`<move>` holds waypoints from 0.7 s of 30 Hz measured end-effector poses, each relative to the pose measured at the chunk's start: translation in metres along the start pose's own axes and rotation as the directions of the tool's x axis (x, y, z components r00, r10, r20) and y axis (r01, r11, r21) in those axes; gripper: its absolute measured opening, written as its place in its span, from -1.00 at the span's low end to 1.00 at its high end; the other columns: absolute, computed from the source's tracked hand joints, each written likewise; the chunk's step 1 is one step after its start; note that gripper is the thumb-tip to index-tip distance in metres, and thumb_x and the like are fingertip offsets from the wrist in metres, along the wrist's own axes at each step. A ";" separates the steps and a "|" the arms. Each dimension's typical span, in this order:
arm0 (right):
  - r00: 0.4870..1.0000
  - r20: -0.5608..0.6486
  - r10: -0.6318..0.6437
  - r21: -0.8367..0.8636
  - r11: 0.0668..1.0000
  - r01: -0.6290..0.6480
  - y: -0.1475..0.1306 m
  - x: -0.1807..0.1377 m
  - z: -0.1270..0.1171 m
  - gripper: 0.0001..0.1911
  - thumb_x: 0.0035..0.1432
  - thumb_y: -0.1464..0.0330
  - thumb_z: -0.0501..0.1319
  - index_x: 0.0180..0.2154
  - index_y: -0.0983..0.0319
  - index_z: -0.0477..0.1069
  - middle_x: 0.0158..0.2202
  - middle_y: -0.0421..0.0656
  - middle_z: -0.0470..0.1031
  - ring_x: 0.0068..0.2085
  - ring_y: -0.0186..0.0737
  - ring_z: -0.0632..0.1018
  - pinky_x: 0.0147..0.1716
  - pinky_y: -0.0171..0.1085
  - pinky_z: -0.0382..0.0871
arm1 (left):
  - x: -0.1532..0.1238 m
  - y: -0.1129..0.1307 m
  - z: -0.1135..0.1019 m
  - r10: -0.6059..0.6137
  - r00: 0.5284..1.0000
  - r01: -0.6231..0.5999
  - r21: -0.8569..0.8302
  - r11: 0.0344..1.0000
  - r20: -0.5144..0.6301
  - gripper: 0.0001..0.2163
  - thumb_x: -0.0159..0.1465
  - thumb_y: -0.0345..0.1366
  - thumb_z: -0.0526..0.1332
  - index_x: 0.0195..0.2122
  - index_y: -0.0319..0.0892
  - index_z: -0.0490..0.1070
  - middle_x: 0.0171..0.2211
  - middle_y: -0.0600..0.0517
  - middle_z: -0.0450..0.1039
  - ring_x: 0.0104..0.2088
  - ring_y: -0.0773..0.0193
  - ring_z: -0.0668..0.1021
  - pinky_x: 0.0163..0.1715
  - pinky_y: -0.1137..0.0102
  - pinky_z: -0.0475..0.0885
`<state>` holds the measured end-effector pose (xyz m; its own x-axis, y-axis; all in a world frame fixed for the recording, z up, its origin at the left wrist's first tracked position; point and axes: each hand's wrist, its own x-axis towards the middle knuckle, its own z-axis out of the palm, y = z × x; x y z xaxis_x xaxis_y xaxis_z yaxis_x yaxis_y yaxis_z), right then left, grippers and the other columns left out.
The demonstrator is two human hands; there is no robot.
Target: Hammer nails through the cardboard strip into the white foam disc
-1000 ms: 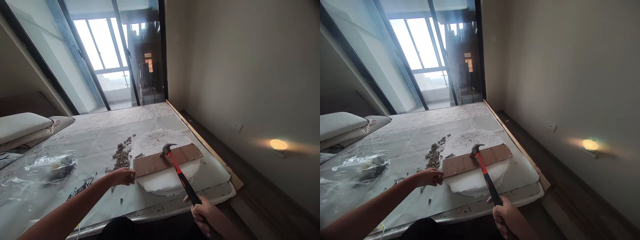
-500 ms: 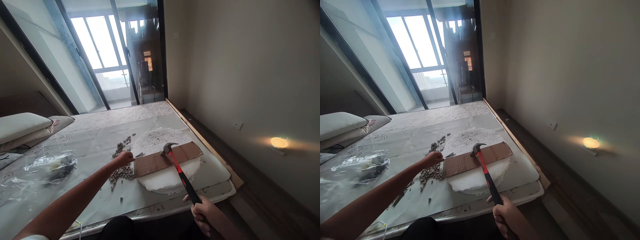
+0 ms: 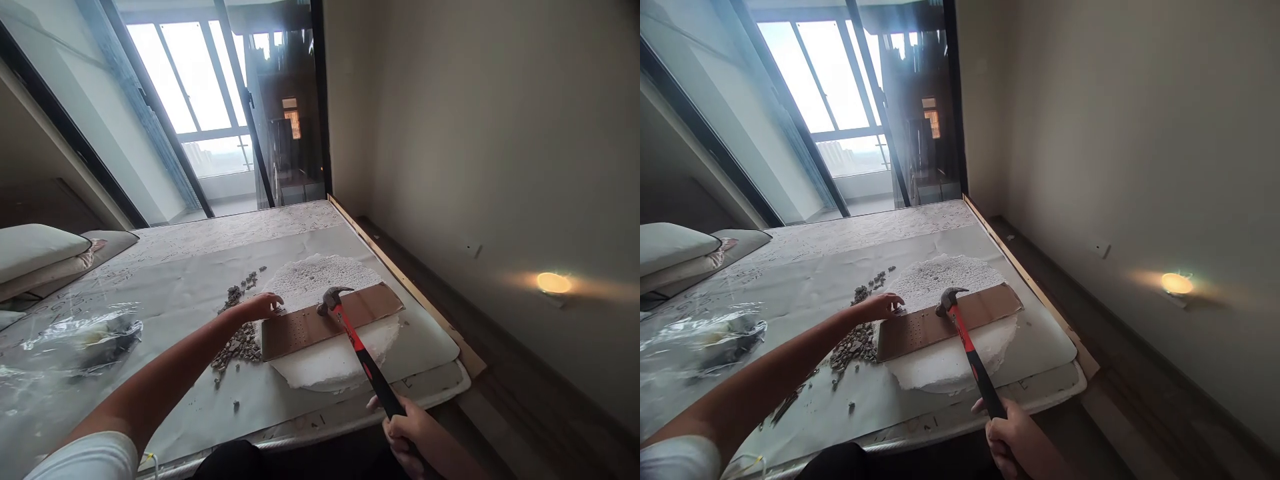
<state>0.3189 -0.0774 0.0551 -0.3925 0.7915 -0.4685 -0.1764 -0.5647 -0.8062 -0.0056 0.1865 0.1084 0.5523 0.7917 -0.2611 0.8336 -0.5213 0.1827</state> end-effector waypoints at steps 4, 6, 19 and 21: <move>1.000 -0.019 0.004 0.002 1.000 -0.004 0.003 0.003 -0.001 -0.63 -0.14 0.42 -0.02 -0.19 0.21 0.20 -0.68 -0.43 0.09 -0.77 -0.50 0.11 -0.78 -0.45 -0.03 | 0.001 0.011 -0.005 0.091 0.994 -0.092 0.013 0.996 0.056 -0.65 0.03 -0.45 0.15 -0.12 -0.14 0.44 -0.20 0.00 0.45 -0.33 0.34 0.47 -0.33 0.52 0.35; 0.999 -0.036 0.011 0.006 1.000 -0.011 0.004 0.002 -0.001 -0.63 -0.15 0.42 -0.01 -0.19 0.21 0.20 -0.67 -0.43 0.10 -0.76 -0.51 0.11 -0.77 -0.46 -0.04 | 0.003 0.014 -0.005 0.104 0.992 -0.106 0.035 0.994 0.067 -0.64 0.00 -0.52 0.11 -0.16 -0.15 0.45 -0.25 0.03 0.45 -0.34 0.35 0.46 -0.33 0.52 0.34; 0.999 -0.021 0.031 -0.012 0.999 -0.031 0.003 0.001 -0.003 -0.62 -0.13 0.38 0.00 -0.16 0.20 0.20 -0.65 -0.42 0.09 -0.75 -0.50 0.11 -0.77 -0.47 -0.04 | 0.015 0.015 -0.003 0.033 0.986 -0.049 0.093 0.994 0.166 -0.76 -0.10 -0.56 0.09 -0.43 -0.21 0.44 -0.49 0.10 0.41 -0.48 0.37 0.38 -0.51 0.52 0.25; 0.999 -0.017 0.033 -0.013 0.999 -0.034 0.001 -0.001 -0.003 -0.62 -0.13 0.39 0.01 -0.17 0.20 0.21 -0.65 -0.41 0.09 -0.74 -0.50 0.11 -0.77 -0.47 -0.04 | 0.013 0.015 -0.004 0.006 0.988 -0.017 0.072 0.997 0.153 -0.75 -0.08 -0.53 0.11 -0.37 -0.21 0.45 -0.46 0.09 0.43 -0.47 0.38 0.39 -0.50 0.53 0.25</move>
<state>0.3215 -0.0784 0.0537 -0.3823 0.7762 -0.5013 -0.1516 -0.5879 -0.7946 0.0142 0.1904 0.1115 0.5518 0.7305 -0.4023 0.8225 -0.5563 0.1180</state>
